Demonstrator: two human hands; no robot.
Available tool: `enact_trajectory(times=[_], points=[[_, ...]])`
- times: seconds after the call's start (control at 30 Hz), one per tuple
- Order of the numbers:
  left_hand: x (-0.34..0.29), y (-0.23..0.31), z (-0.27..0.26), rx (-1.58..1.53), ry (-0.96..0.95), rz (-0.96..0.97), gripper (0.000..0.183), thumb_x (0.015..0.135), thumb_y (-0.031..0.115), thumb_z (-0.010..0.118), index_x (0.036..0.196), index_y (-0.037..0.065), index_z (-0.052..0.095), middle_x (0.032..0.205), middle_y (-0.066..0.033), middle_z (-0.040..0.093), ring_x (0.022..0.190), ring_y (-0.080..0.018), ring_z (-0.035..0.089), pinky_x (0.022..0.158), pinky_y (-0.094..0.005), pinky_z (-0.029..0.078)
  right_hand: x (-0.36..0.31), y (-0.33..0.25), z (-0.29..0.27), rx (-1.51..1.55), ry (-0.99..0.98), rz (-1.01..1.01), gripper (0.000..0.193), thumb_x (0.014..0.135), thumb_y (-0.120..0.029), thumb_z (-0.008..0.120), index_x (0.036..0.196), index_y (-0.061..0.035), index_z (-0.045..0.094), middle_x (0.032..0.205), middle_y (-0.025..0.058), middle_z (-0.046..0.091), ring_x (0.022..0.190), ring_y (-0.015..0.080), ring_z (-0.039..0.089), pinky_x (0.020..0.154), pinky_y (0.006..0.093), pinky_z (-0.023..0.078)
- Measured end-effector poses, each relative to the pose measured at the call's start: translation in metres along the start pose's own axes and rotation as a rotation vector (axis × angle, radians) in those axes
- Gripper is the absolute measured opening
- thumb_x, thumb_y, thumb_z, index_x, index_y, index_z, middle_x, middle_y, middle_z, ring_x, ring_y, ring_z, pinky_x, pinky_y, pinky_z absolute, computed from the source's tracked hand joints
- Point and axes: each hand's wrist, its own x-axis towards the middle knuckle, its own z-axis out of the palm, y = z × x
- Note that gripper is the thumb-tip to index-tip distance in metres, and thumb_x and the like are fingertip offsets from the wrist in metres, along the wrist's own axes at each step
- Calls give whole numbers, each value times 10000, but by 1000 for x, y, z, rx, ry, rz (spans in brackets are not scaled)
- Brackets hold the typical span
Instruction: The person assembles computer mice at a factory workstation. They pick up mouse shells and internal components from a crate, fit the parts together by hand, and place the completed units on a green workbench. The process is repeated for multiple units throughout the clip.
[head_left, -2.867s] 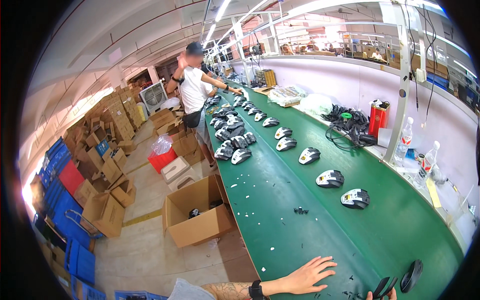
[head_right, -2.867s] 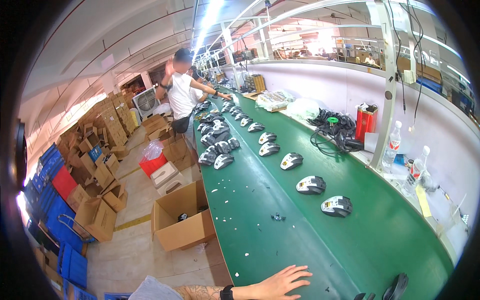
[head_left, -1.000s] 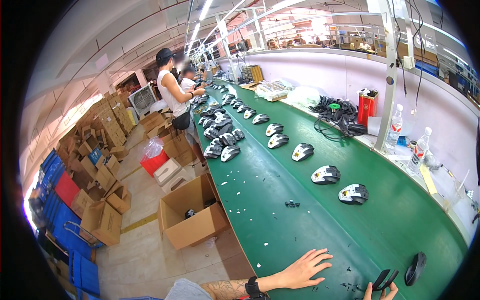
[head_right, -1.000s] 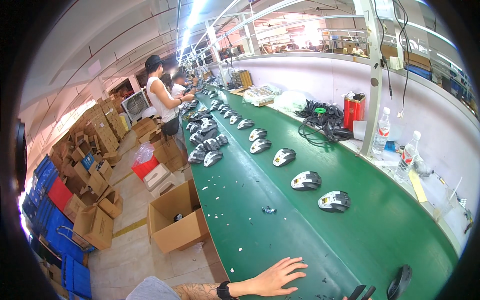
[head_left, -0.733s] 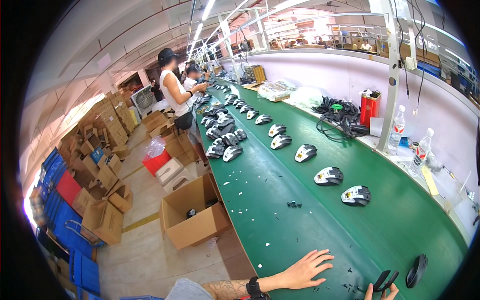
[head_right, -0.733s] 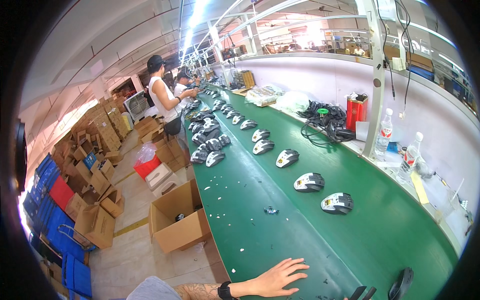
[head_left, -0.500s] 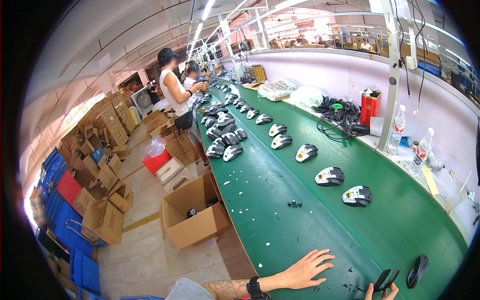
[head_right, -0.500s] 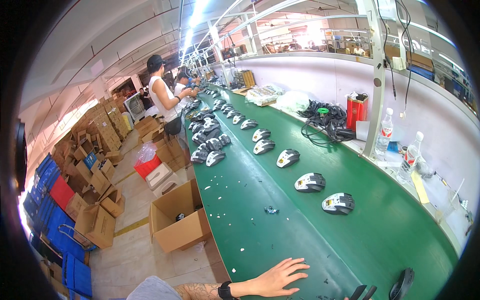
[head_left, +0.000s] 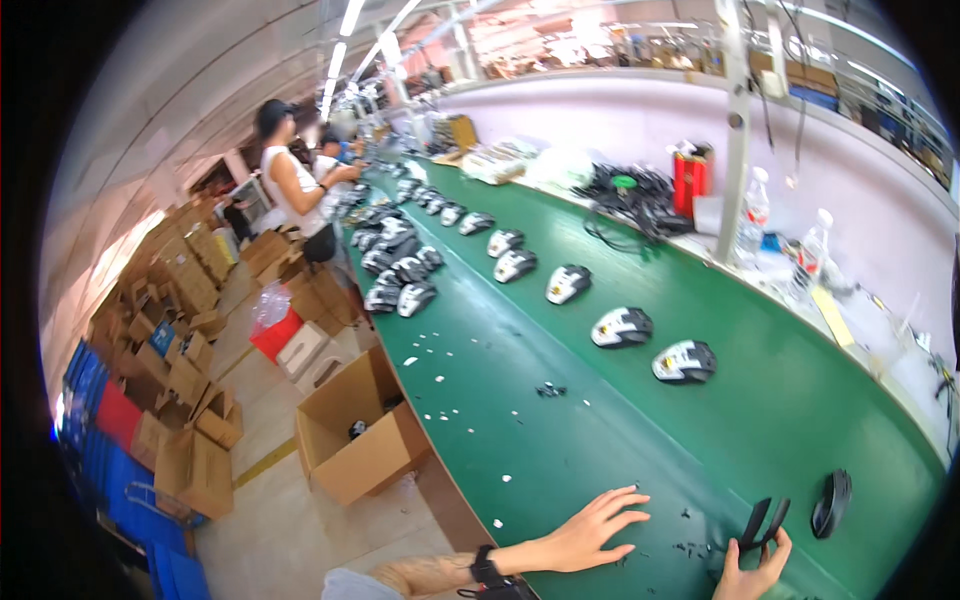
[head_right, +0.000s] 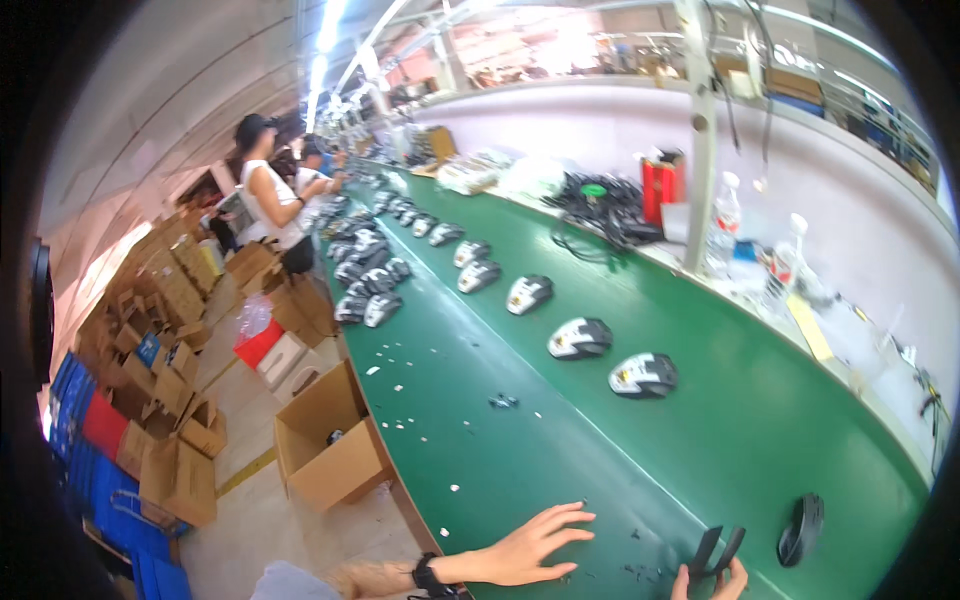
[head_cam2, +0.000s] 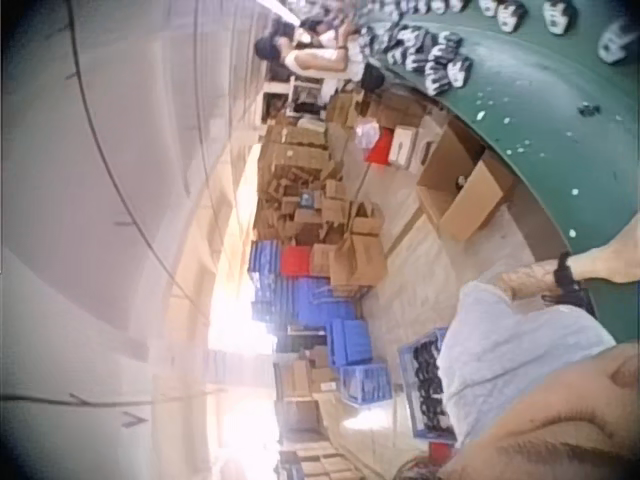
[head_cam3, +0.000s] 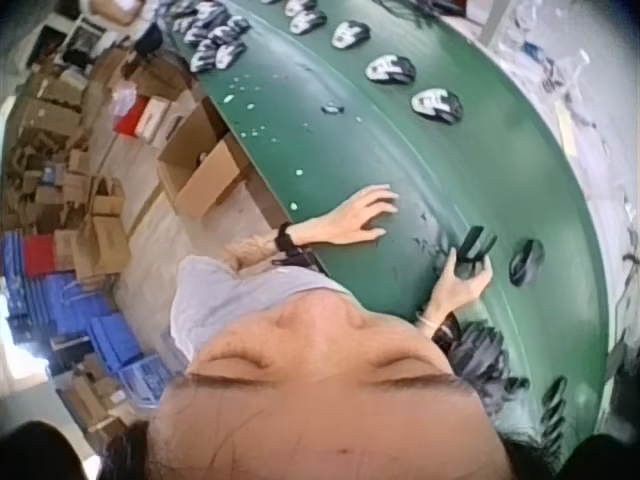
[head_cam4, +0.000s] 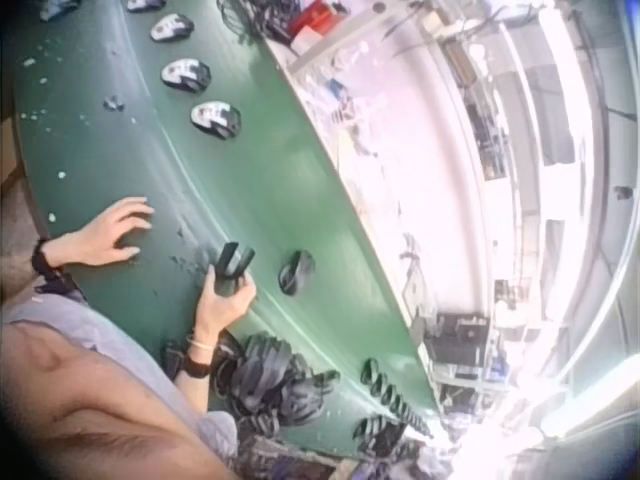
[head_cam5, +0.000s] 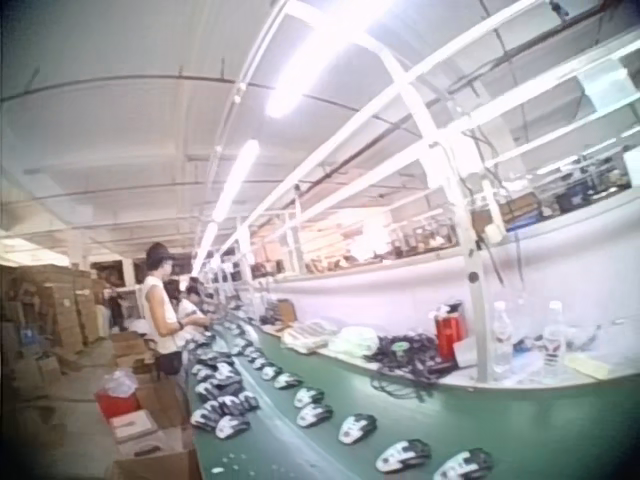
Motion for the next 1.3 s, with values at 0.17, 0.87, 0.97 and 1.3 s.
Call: enact_trajectory(times=[0.17, 0.87, 0.97, 1.3], points=[[32, 35, -72, 78, -119, 230, 414, 811, 222, 668, 1163, 41, 543, 1359, -136, 439, 1336, -351, 347, 1063, -486, 326, 3, -1, -3, 37, 10, 86, 531, 700, -67, 810, 1142, 48, 538, 1044, 182, 577, 958, 286, 600, 866, 355, 490], [212, -80, -15, 354, 449, 62, 615, 584, 205, 787, 1020, -13, 411, 921, -202, 521, 845, -380, 536, 722, -459, 443, -2, -11, -2, 61, -78, -48, 574, 699, -58, 800, 1201, 35, 539, 1128, 165, 540, 1012, 286, 575, 866, 338, 498], [173, -34, -11, -6, 350, -218, 822, 643, 379, 824, 1196, -18, 364, 1106, -251, 540, 1052, -378, 548, 891, -420, 449, -3, -11, -3, 60, -79, -47, 577, 693, -56, 802, 1200, 38, 543, 1126, 166, 541, 1006, 290, 575, 862, 341, 498], [115, -14, 7, -1496, 245, -612, 376, 959, 368, 524, 1114, 33, 596, 997, -44, 661, 896, -149, 640, 792, -309, 513, -11, 2, 7, 150, -97, -67, 644, 642, 24, 721, 1249, 28, 508, 1115, 118, 511, 1056, 249, 534, 893, 370, 450]])
